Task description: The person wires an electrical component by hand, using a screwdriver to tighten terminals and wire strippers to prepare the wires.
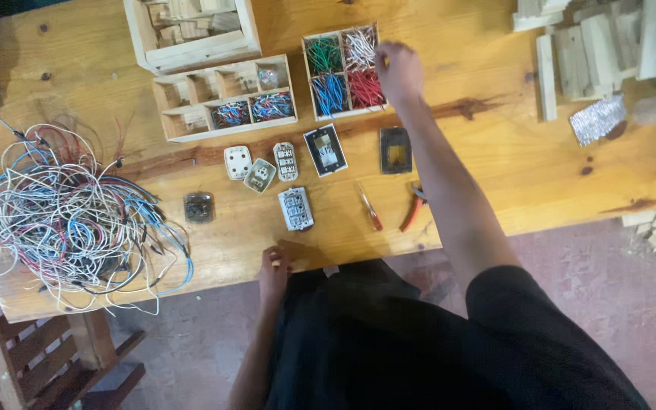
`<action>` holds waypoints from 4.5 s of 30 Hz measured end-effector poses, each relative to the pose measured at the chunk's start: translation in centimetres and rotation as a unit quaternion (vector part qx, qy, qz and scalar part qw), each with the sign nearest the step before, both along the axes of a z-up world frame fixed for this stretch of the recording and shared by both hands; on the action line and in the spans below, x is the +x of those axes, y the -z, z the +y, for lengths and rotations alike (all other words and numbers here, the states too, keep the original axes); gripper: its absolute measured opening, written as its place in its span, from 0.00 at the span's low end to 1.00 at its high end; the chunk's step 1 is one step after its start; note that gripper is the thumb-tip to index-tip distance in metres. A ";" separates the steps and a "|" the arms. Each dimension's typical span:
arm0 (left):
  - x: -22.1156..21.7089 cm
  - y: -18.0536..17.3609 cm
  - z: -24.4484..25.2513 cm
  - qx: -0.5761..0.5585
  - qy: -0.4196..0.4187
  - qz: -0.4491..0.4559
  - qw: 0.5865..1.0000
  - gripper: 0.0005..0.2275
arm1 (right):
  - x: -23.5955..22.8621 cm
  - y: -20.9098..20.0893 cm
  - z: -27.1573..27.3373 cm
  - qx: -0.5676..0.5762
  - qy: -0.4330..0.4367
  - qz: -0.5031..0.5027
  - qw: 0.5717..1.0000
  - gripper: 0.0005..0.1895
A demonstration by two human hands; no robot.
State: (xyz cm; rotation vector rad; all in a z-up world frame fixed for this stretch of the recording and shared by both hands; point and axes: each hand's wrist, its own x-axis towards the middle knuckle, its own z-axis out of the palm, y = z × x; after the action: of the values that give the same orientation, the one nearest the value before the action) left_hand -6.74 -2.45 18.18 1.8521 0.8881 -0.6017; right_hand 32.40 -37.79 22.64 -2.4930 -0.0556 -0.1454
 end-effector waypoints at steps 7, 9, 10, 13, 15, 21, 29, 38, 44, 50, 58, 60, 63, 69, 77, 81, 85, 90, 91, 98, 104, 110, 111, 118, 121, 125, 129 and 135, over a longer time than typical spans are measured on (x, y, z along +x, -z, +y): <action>0.4 -2.3 -2.7 -0.059 0.301 0.033 0.951 0.07 | 8.3 2.9 0.4 -0.114 -0.059 0.112 0.985 0.15; 3.6 -7.1 -5.2 -0.140 0.373 0.050 0.916 0.07 | 8.5 2.9 0.2 -0.105 -0.102 0.085 0.985 0.15; 5.5 -8.5 -6.5 -0.140 0.372 0.052 0.916 0.07 | 8.5 2.7 0.1 -0.104 -0.103 0.087 0.985 0.15; 11.3 -12.1 -9.9 -0.111 0.379 0.034 0.918 0.15 | 8.3 2.9 -0.3 -0.101 -0.141 0.063 0.983 0.11; 15.7 -13.7 -11.6 -0.113 0.401 -0.100 0.904 0.07 | 8.5 3.7 -0.7 -0.130 -0.162 0.056 0.977 0.08; 30.4 -9.6 -15.5 -0.025 0.308 -0.293 0.905 0.10 | 8.6 4.7 -0.4 -0.133 -0.138 0.086 0.978 0.06; 43.0 -2.9 -18.5 0.077 0.361 -0.360 0.857 0.16 | 7.7 5.5 0.0 -0.080 -0.111 0.094 0.986 0.04; 45.8 -1.2 -19.5 0.204 0.449 -0.359 0.792 0.22 | 7.1 5.1 0.3 -0.180 -0.094 0.083 0.976 0.10; 45.9 -2.4 -18.7 0.218 0.499 -0.361 0.757 0.23 | 6.7 4.8 0.5 -0.176 -0.090 0.063 0.978 0.09; 46.4 -1.4 -17.3 0.260 0.508 -0.383 0.726 0.21 | 6.9 5.1 -0.6 -0.033 -0.092 0.001 0.995 0.05; 45.3 -2.6 -17.1 0.219 0.452 -0.375 0.779 0.21 | 4.2 -2.4 -1.3 0.186 -0.049 0.001 0.981 0.08; 43.7 -4.3 -17.4 0.047 0.301 -0.447 0.841 0.16 | 1.7 -6.6 -1.4 0.253 -0.089 -0.022 0.963 0.11; 37.8 -16.3 -16.6 -0.160 0.312 -0.257 0.901 0.38 | -3.4 -14.5 -0.5 0.265 -0.091 0.001 0.960 0.10; 24.3 -20.8 -13.9 -0.354 0.129 -0.335 0.864 0.16 | -13.4 -21.2 1.5 0.325 -0.016 0.064 0.944 0.12; 15.6 -28.3 -11.1 -0.348 0.045 -0.323 0.879 0.05 | -20.6 -26.6 5.2 0.323 -0.117 -0.034 0.938 0.17; 12.4 -31.5 -9.1 -0.427 0.026 -0.291 0.856 0.04 | -23.5 -29.0 6.8 0.346 -0.134 -0.075 0.925 0.14; 11.1 -34.6 -7.1 -0.421 0.049 -0.300 0.854 0.05 | -25.6 -31.3 8.6 0.331 -0.159 -0.079 0.927 0.18; 11.0 -34.4 -3.4 -0.255 0.192 -0.416 0.851 0.02 | -26.4 -33.5 10.7 0.170 -0.261 -0.041 0.949 0.23; 10.9 -34.6 -2.7 -0.255 0.192 -0.417 0.851 0.02 | -26.4 -34.2 11.4 0.170 -0.261 -0.041 0.949 0.23; 9.5 -33.0 -0.8 -0.326 0.088 -0.411 0.847 0.04 | -28.3 -34.1 15.1 0.103 -0.214 -0.222 0.946 0.16; 8.8 -32.0 -0.2 -0.374 0.027 -0.424 0.825 0.03 | -29.9 -33.8 18.5 0.124 -0.212 -0.279 0.928 0.13; 7.4 -30.9 0.1 -0.364 0.010 -0.420 0.831 0.04 | -31.0 -32.1 19.5 0.083 -0.167 -0.297 0.937 0.09; 7.2 -31.0 0.2 -0.361 0.009 -0.411 0.837 0.05 | -31.1 -31.8 19.6 0.063 -0.164 -0.300 0.938 0.08; 6.4 -31.4 1.2 -0.247 0.057 -0.463 0.849 0.02 | -31.1 -31.0 18.7 -0.026 -0.232 -0.332 0.914 0.07; 6.0 -32.2 1.1 -0.203 0.075 -0.488 0.846 0.02 | -31.3 -30.2 18.6 0.001 -0.239 -0.298 0.924 0.07; 6.0 -32.7 1.1 -0.005 0.150 -0.594 0.790 0.02 | -32.0 -31.2 18.6 0.142 -0.189 -0.144 0.961 0.03; 6.6 -31.2 1.3 0.095 0.171 -0.684 0.703 0.03 | -32.5 -30.9 18.6 0.263 -0.167 -0.029 0.950 0.02; 7.4 -26.5 2.0 0.200 0.181 -0.767 0.583 0.06 | -32.5 -31.1 18.5 0.318 -0.176 -0.003 0.932 0.02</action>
State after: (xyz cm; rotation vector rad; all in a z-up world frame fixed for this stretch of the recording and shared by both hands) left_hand 0.62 -0.42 44.68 2.0420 -0.6278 1.0919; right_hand -0.09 -19.27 53.70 -1.7985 -0.3912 -0.0116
